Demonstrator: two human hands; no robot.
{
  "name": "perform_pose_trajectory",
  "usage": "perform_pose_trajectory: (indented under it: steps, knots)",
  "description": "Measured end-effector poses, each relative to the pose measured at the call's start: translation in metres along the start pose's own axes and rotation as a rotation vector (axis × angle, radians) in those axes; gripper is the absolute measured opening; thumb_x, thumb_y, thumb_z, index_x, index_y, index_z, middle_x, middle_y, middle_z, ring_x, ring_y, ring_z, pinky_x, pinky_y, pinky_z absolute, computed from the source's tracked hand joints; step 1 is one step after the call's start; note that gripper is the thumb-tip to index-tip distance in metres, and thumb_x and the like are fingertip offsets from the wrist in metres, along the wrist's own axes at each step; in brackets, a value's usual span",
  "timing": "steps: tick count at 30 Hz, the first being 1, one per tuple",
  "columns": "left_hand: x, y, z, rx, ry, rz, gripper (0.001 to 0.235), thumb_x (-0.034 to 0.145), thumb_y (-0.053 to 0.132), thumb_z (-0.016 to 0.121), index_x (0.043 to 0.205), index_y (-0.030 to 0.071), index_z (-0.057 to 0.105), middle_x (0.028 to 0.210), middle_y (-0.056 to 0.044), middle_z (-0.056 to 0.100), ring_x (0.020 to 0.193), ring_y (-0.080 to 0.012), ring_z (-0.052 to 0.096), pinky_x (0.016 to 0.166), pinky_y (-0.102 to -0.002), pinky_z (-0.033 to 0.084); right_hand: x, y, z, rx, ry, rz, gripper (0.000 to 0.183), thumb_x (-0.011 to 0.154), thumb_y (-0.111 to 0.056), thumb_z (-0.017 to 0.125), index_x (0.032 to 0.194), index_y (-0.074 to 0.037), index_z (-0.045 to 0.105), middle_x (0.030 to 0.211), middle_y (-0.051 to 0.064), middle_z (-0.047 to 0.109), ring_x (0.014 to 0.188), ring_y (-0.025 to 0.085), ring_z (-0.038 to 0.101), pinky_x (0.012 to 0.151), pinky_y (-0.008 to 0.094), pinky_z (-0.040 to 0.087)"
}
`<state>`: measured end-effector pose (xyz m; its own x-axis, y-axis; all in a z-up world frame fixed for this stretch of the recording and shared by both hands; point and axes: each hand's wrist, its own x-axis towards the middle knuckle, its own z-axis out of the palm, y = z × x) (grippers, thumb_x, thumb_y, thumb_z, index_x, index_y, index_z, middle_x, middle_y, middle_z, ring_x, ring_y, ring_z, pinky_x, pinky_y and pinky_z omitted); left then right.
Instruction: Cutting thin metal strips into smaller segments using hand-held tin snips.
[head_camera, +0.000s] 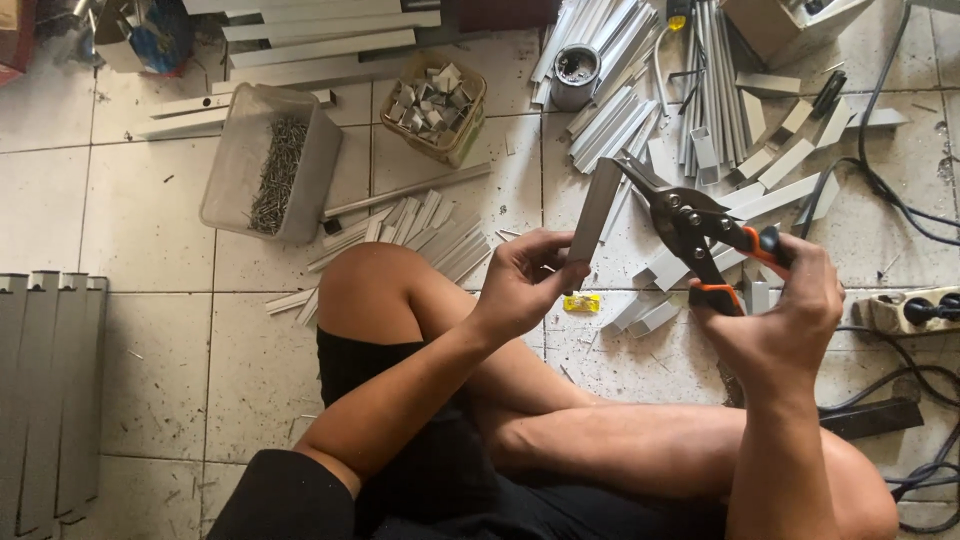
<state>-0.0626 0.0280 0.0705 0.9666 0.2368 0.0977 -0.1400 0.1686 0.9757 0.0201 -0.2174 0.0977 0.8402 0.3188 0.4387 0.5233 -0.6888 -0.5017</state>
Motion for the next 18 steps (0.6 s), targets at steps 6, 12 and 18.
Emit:
perform_pose_trajectory:
  steps: [6,12,18]
  knots:
    - [0.004,-0.004,-0.007,0.048,-0.019,0.026,0.029,0.092,0.000,0.072,0.121,0.003,0.069,0.101,-0.008,0.068,0.084,-0.0169,0.071,0.074,-0.025,0.064,0.001,0.001,-0.005,0.035,-0.034,0.044,0.056,0.080,-0.023,0.087,0.121,0.003,0.061,0.109,0.017,0.071,0.096,0.033,0.067,0.087,0.045,0.050]
    - [0.008,-0.004,-0.013,0.093,-0.047,0.031,0.026,0.093,0.000,0.072,0.118,0.001,0.069,0.099,-0.010,0.068,0.082,-0.0180,0.070,0.073,-0.026,0.066,-0.004,0.016,0.001,0.057,-0.020,0.084,0.037,0.083,-0.022,0.083,0.108,-0.002,0.065,0.096,0.010,0.072,0.087,0.024,0.070,0.080,0.038,0.054]
    - [0.050,0.033,-0.047,0.924,-0.150,-0.111,0.025,0.084,0.001,0.073,0.108,0.009,0.074,0.093,-0.006,0.073,0.075,-0.0134,0.070,0.067,-0.029,0.056,-0.005,0.034,-0.002,-0.027,0.133,0.179,0.036,0.089,-0.024,0.090,0.103,-0.003,0.064,0.086,0.008,0.068,0.072,0.022,0.063,0.072,0.038,0.051]
